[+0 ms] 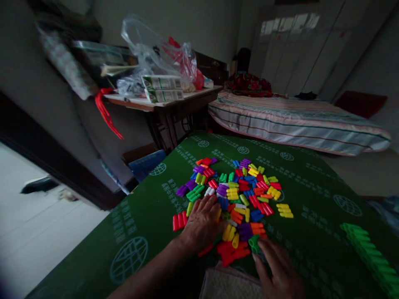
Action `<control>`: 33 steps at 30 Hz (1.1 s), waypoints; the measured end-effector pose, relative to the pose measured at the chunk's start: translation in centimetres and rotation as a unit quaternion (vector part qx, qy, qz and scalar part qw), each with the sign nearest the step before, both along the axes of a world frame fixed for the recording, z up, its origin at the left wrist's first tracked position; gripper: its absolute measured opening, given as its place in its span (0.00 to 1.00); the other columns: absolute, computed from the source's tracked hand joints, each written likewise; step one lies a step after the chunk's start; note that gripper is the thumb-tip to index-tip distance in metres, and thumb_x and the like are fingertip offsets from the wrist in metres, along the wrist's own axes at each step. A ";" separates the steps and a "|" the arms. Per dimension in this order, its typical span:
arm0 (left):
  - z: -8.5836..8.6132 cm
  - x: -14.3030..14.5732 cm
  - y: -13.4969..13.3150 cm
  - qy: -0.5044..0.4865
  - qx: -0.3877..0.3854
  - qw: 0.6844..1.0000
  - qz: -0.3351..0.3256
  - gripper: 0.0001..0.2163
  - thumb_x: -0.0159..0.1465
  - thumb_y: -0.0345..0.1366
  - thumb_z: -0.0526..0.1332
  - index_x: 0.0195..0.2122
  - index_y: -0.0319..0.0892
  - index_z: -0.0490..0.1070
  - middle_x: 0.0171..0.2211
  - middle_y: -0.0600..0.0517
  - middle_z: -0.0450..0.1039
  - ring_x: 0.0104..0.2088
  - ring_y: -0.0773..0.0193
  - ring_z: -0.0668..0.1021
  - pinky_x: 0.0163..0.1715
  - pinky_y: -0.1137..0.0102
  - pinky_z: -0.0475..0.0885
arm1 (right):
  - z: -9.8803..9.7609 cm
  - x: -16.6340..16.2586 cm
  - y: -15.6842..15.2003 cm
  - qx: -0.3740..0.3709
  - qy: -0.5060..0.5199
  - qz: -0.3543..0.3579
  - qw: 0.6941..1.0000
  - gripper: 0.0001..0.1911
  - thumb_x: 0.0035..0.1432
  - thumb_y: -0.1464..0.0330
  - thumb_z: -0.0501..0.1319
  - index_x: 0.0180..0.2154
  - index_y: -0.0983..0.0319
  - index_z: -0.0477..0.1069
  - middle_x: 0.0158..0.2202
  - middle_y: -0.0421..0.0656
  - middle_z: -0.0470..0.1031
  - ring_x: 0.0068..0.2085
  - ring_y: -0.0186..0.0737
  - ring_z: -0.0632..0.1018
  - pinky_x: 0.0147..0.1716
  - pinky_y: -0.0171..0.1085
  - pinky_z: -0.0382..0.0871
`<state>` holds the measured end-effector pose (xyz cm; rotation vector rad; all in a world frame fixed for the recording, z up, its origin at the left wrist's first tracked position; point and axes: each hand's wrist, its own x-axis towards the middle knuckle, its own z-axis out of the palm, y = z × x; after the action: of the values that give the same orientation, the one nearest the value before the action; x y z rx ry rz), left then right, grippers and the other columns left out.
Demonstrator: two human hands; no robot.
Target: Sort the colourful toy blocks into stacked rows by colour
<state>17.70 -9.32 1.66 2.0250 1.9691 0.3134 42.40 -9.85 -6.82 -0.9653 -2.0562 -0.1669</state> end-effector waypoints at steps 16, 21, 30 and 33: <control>1.7 -5.9 3.5 0.096 -0.025 0.976 0.195 0.15 0.60 0.35 0.56 0.45 0.35 0.71 0.48 0.39 0.71 0.52 0.43 0.71 0.50 0.53 0.71 | 0.2 -0.5 0.1 -0.039 -0.016 -0.019 0.999 0.14 0.65 0.61 0.54 0.46 0.58 0.73 0.40 0.43 0.80 0.41 0.41 0.80 0.39 0.38 0.75; 1.5 -6.2 4.8 0.102 -0.048 0.975 0.194 0.16 0.57 0.33 0.58 0.47 0.36 0.70 0.47 0.41 0.73 0.50 0.50 0.74 0.49 0.58 0.73 | -0.1 -0.5 0.1 -0.049 -0.015 -0.027 0.998 0.13 0.64 0.63 0.55 0.46 0.58 0.73 0.42 0.43 0.80 0.43 0.42 0.79 0.40 0.39 0.75; 3.2 -5.0 2.4 0.110 0.025 0.984 0.135 0.18 0.59 0.38 0.57 0.49 0.36 0.70 0.50 0.40 0.71 0.52 0.48 0.72 0.53 0.58 0.70 | 0.6 -1.3 -0.1 -0.078 0.026 -0.037 0.996 0.12 0.62 0.67 0.56 0.46 0.58 0.73 0.41 0.44 0.79 0.43 0.42 0.79 0.41 0.39 0.76; 3.4 -3.8 0.7 0.086 0.046 0.992 0.077 0.17 0.60 0.40 0.58 0.50 0.40 0.70 0.49 0.44 0.72 0.50 0.53 0.74 0.50 0.61 0.73 | 2.2 -2.5 -0.4 -0.072 0.054 -0.052 0.995 0.15 0.61 0.70 0.57 0.49 0.59 0.71 0.45 0.46 0.78 0.47 0.42 0.78 0.45 0.41 0.75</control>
<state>13.92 -8.60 5.08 2.0195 2.2611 0.2776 39.92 -10.22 -4.66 -1.1469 -1.9408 -0.0211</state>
